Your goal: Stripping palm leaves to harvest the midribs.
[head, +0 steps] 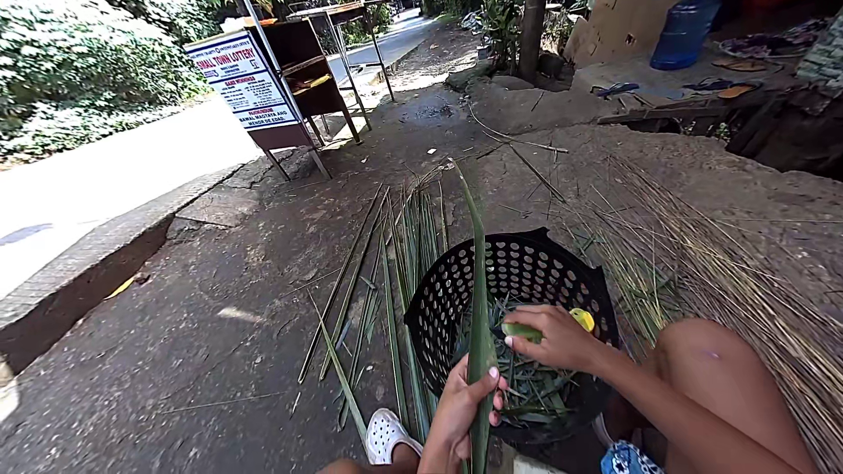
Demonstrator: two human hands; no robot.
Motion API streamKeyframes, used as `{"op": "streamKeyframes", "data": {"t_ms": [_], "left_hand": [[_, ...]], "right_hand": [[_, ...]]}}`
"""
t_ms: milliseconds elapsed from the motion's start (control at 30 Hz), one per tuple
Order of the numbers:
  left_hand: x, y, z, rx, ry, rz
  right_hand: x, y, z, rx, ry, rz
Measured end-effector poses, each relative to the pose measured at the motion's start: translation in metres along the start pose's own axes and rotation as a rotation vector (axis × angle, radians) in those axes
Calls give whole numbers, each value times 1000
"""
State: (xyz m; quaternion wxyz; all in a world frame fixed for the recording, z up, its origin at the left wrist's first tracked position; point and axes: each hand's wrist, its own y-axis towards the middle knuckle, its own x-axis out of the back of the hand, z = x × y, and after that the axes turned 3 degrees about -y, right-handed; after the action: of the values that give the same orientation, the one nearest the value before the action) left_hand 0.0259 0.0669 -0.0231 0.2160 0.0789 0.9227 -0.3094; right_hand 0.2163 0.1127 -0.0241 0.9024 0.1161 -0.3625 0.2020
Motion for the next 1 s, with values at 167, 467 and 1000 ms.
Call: {"op": "streamKeyframes", "data": {"t_ms": [167,467,1000], "left_hand": [[-4,-5,5,38,10,24],[0,-2,3,17,-2,14],[-3,0,0,13,34,-15]], "right_hand": [[5,18,-9,-61,-71,-340],[18,3,-1,69,111,320],[-17,15,-2,177,-241,-401]]}}
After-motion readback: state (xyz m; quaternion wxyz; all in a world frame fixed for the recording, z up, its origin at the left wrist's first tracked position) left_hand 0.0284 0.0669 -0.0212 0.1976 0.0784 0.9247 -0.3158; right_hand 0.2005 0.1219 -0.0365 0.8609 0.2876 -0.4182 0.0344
